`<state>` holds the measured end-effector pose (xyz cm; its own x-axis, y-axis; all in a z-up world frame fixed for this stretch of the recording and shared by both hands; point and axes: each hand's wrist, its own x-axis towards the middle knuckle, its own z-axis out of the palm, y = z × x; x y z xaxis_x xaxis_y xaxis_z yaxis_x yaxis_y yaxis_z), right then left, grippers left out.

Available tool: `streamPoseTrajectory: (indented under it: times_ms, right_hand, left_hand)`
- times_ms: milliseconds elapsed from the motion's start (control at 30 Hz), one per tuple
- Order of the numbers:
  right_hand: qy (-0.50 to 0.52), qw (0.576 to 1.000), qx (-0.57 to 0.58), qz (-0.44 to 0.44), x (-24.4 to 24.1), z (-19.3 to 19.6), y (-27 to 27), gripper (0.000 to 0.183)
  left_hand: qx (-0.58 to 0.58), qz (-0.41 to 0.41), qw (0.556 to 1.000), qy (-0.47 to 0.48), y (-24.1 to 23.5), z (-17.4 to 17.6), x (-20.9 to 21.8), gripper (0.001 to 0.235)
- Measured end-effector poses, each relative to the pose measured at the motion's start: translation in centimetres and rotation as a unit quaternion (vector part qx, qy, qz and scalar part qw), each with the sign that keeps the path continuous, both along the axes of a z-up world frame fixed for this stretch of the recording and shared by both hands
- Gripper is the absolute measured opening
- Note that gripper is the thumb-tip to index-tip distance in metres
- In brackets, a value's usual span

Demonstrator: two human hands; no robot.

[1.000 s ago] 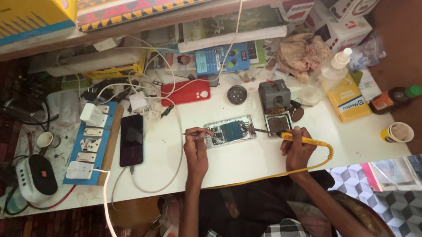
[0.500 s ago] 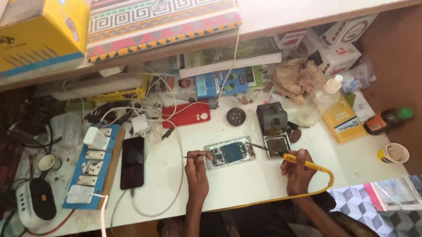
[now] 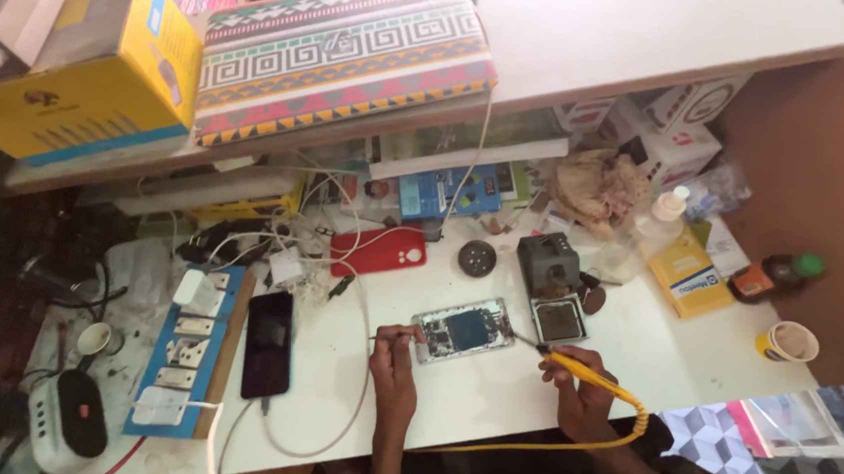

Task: The person uses a soldering iron and a probe to work on a disassembled smartphone motherboard. They repeatedly apply the soldering iron to specific points on the board while holding a probe in the other hand. The task continues throughout the clip without visible completion.

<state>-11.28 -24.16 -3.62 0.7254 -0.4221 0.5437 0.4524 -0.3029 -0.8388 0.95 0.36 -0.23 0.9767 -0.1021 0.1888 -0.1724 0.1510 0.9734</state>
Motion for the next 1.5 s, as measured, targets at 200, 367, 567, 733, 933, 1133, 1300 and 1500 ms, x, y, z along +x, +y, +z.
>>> streamPoseTrajectory:
  times_ms: [200, 367, 567, 733, 933, 1133, 1300, 1500]
  right_hand:
    - [0.051, 0.993, 0.102, -0.012, -0.8, -1.3, -0.4, 0.016]
    - [0.078, 0.977, 0.173, -0.093, 1.2, 0.7, -2.1, 0.026]
    - [0.119, 0.947, 0.270, -0.123, 2.1, 2.8, -2.1, 0.031]
    - [0.126, 0.957, 0.239, -0.107, 1.8, 2.8, -1.8, 0.032]
    - [0.134, 0.954, 0.251, -0.092, 1.9, 2.7, -2.0, 0.033]
    - [0.139, 0.950, 0.265, -0.086, 2.2, 2.8, -1.9, 0.029]
    - [0.125, 0.960, 0.239, -0.077, 2.2, 3.4, -1.7, 0.026]
    - [0.126, 0.957, 0.247, -0.083, 2.1, 3.5, -1.7, 0.028]
  left_hand:
    - [-0.036, -0.015, 0.999, -0.027, 0.0, 0.3, -0.3, 0.018]
    - [-0.018, -0.014, 1.000, 0.010, 0.4, 0.6, -0.3, 0.020]
    - [-0.021, -0.008, 1.000, -0.008, 0.0, 0.3, -0.4, 0.016]
    - [0.042, 0.004, 0.999, 0.023, -0.2, 0.3, -0.5, 0.014]
    - [0.049, -0.001, 0.999, 0.016, -0.1, 0.7, -0.9, 0.013]
    - [0.048, 0.012, 0.999, 0.020, -0.2, 0.8, -1.2, 0.012]
    - [0.031, 0.014, 0.999, 0.039, -0.3, 0.7, -1.0, 0.011]
    - [0.010, 0.009, 0.999, 0.046, -0.2, 0.0, -0.9, 0.012]
